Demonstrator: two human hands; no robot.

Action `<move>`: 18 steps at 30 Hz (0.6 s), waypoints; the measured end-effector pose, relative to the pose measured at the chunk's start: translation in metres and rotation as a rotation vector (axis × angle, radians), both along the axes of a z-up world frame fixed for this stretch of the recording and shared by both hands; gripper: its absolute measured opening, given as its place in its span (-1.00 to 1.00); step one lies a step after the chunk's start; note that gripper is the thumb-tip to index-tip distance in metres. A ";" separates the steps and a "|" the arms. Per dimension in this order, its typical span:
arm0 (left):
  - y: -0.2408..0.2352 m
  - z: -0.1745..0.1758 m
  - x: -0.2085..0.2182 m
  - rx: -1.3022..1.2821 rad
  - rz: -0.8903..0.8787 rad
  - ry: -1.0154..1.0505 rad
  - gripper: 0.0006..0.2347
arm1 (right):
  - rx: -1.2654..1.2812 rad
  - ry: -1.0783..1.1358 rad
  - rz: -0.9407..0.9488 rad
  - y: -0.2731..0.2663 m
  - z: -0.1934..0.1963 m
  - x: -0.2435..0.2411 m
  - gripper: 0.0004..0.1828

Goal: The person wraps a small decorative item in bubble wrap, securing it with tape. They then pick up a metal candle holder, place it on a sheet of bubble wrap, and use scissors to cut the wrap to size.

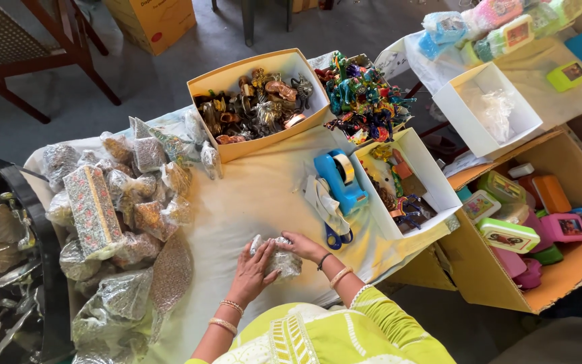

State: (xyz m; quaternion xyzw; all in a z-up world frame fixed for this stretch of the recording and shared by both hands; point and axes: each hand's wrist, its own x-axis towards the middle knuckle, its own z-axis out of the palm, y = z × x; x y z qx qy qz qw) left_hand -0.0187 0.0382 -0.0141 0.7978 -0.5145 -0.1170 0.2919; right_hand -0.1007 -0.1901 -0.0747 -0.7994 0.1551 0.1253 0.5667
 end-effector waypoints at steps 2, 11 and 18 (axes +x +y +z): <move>-0.002 0.003 0.002 0.024 -0.003 -0.015 -0.31 | 0.018 0.001 -0.015 0.001 0.006 0.000 -0.54; -0.010 0.009 0.005 0.114 -0.007 -0.037 -0.34 | 0.116 0.016 -0.092 0.003 0.003 -0.001 -0.53; -0.009 -0.013 0.003 0.042 0.039 -0.083 -0.28 | 0.134 0.039 -0.086 0.003 0.017 0.001 -0.56</move>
